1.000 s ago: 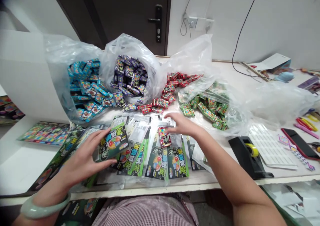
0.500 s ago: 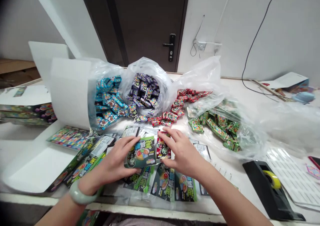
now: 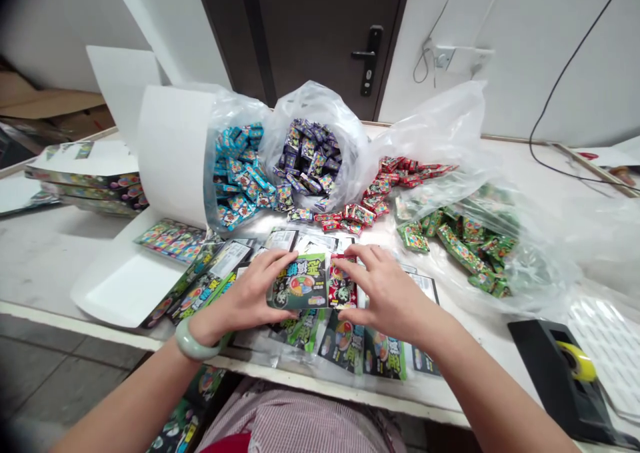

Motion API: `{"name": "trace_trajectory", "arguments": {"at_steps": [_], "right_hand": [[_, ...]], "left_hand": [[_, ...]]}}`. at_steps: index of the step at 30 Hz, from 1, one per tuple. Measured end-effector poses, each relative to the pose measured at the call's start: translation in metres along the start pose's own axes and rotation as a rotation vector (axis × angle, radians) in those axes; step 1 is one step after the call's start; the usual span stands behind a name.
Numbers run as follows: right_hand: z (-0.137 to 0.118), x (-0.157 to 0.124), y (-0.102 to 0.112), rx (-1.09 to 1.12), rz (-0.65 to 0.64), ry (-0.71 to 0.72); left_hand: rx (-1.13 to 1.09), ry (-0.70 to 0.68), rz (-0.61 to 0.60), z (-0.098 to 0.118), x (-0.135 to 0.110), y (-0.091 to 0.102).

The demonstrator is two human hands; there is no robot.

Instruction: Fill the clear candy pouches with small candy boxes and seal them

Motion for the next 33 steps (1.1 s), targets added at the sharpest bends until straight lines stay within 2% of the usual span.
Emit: {"name": "trace_trajectory", "arguments": {"at_steps": [5,11,14,20,25,30,33], "right_hand": [[-0.001,-0.006,0.003,0.017,0.092,-0.057],[0.001,0.000,0.002,0.086,-0.121,0.021],[0.006,0.003,0.005,0.113,-0.125,0.013],[0.004,0.004,0.014,0.171,-0.190,0.073],[0.008,0.006,0.013,0.131,-0.107,0.054],[0.006,0.006,0.011,0.191,-0.133,0.095],[0.005,0.006,0.008,0.183,-0.084,0.082]], "left_hand": [[-0.014,0.055,0.024,-0.001,-0.004,0.002],[0.052,-0.041,-0.030,-0.003,-0.005,0.008],[0.034,-0.062,-0.065,-0.003,-0.006,0.007],[0.041,-0.025,-0.021,-0.006,-0.006,0.008],[-0.012,-0.033,-0.047,-0.002,-0.005,0.009],[-0.029,-0.017,-0.037,0.000,-0.005,0.006],[-0.086,-0.038,-0.079,0.001,-0.004,0.004]]}}
Point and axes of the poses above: each hand's wrist, its own x-axis towards the middle knuckle, its own y-axis out of the back of the hand, z = x × y, the point moved 1 cm from there along x, towards the middle knuckle, and after that the axes turned 6 degrees about -y, right-handed, at the moved point
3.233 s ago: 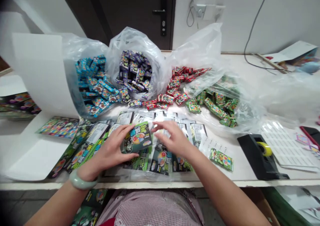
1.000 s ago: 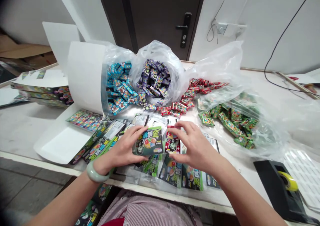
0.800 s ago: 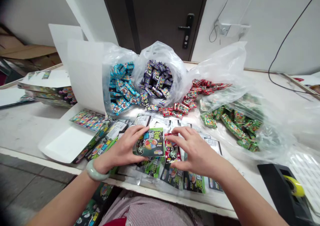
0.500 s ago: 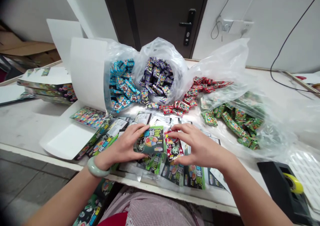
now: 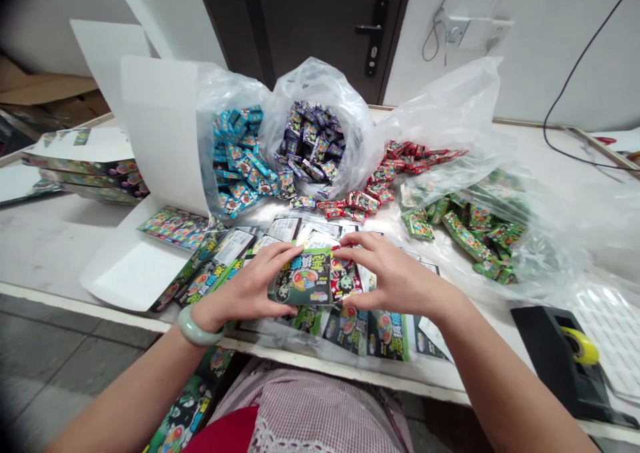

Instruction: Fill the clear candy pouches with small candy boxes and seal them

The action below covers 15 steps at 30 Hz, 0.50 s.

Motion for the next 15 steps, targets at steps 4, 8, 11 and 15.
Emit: {"name": "trace_trajectory", "arguments": {"at_steps": [4,8,11,15], "right_hand": [[0.006,0.004,-0.010,0.003,0.039,-0.029],[0.012,0.007,-0.030,0.186,0.144,-0.082],[0.005,0.006,-0.047,0.192,0.324,-0.211],[-0.004,0.012,-0.057,0.212,0.249,-0.230]], "left_hand": [[-0.056,0.032,0.002,0.004,0.002,-0.004],[-0.020,0.057,0.076,0.006,0.002,-0.005],[0.030,0.097,0.138,0.004,0.000,-0.003],[0.055,0.126,0.161,-0.003,-0.005,0.001]]}}
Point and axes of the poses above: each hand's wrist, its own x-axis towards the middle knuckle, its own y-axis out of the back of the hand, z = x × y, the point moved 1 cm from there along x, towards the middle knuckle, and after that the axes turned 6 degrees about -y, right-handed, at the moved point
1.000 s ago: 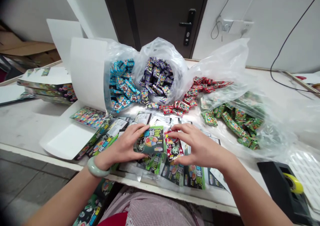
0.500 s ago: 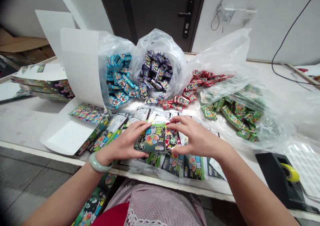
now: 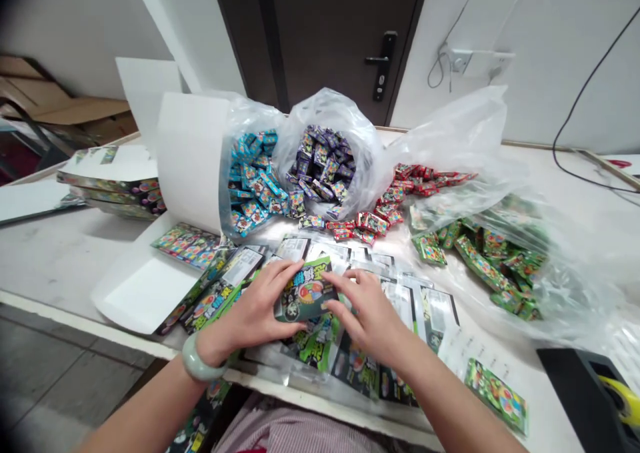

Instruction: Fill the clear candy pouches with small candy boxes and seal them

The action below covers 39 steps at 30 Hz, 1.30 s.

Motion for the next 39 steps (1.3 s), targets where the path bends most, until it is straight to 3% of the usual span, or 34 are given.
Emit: {"name": "trace_trajectory", "arguments": {"at_steps": [3,6,11,15,17,20,25,28,33,37,39], "right_hand": [[0.010,0.037,0.005,0.154,0.034,-0.072],[0.031,0.110,0.002,0.094,0.145,-0.219],[0.047,0.233,-0.054,-0.060,0.060,-0.271],[0.056,0.270,-0.078,-0.023,0.081,-0.376],[0.064,0.268,-0.072,0.045,0.109,-0.436],[0.071,0.239,-0.051,0.218,0.093,-0.499],[0.061,0.151,-0.020,0.537,0.016,-0.522],[0.052,0.099,-0.008,0.610,0.017,-0.522],[0.050,0.047,0.002,0.521,0.046,-0.382],[0.060,0.036,-0.004,0.257,0.105,-0.073],[0.069,0.032,-0.010,0.094,0.077,0.016]], "left_hand": [[0.018,0.058,0.028,-0.010,-0.005,0.006],[0.027,0.107,0.063,-0.016,-0.012,0.015],[0.026,0.119,0.074,-0.017,-0.020,0.029],[0.065,0.154,0.088,-0.026,-0.032,0.033],[0.080,0.165,0.096,-0.033,-0.038,0.034],[0.085,0.173,0.113,-0.042,-0.042,0.038],[0.095,0.166,0.129,-0.044,-0.037,0.040],[0.109,0.139,0.133,-0.040,-0.036,0.040],[0.125,0.117,0.113,-0.031,-0.040,0.041],[0.122,0.124,0.109,-0.024,-0.038,0.039],[0.118,0.120,0.096,-0.022,-0.036,0.037]]}}
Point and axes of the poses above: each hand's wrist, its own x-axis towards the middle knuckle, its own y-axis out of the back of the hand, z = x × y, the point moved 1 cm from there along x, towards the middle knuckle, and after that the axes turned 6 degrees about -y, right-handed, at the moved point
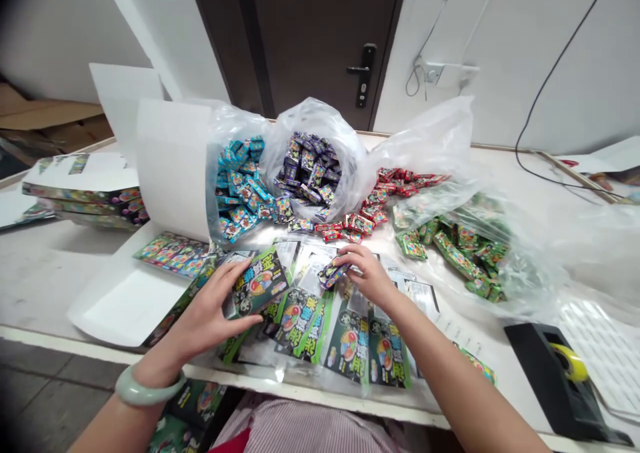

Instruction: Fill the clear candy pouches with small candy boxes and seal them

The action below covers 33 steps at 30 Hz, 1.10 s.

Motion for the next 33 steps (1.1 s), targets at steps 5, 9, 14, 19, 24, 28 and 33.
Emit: {"name": "trace_trajectory", "arguments": {"at_steps": [5,9,14,19,24,28,33], "right_hand": [[0.009,-0.021,-0.007,-0.173,-0.110,-0.024],[-0.010,-0.034,-0.018,-0.305,0.027,-0.209],[-0.030,-0.030,-0.028,-0.321,0.025,-0.247],[-0.056,-0.014,0.008,-0.224,0.107,0.004],[-0.086,0.004,0.027,-0.442,-0.172,0.166],[-0.090,0.008,0.025,-0.448,-0.367,0.232],[-0.080,0.012,0.017,-0.234,-0.400,0.141]], "left_hand": [[-0.016,-0.022,-0.026,0.001,-0.001,-0.003],[-0.019,-0.025,-0.039,-0.001,-0.001,-0.007],[-0.015,-0.046,-0.093,0.001,0.007,-0.010],[-0.017,-0.088,-0.142,0.004,0.014,-0.008],[-0.012,-0.133,-0.128,0.008,0.022,-0.008],[0.001,-0.198,-0.167,0.010,0.025,-0.009],[-0.073,-0.181,-0.204,0.013,0.025,-0.016]]}}
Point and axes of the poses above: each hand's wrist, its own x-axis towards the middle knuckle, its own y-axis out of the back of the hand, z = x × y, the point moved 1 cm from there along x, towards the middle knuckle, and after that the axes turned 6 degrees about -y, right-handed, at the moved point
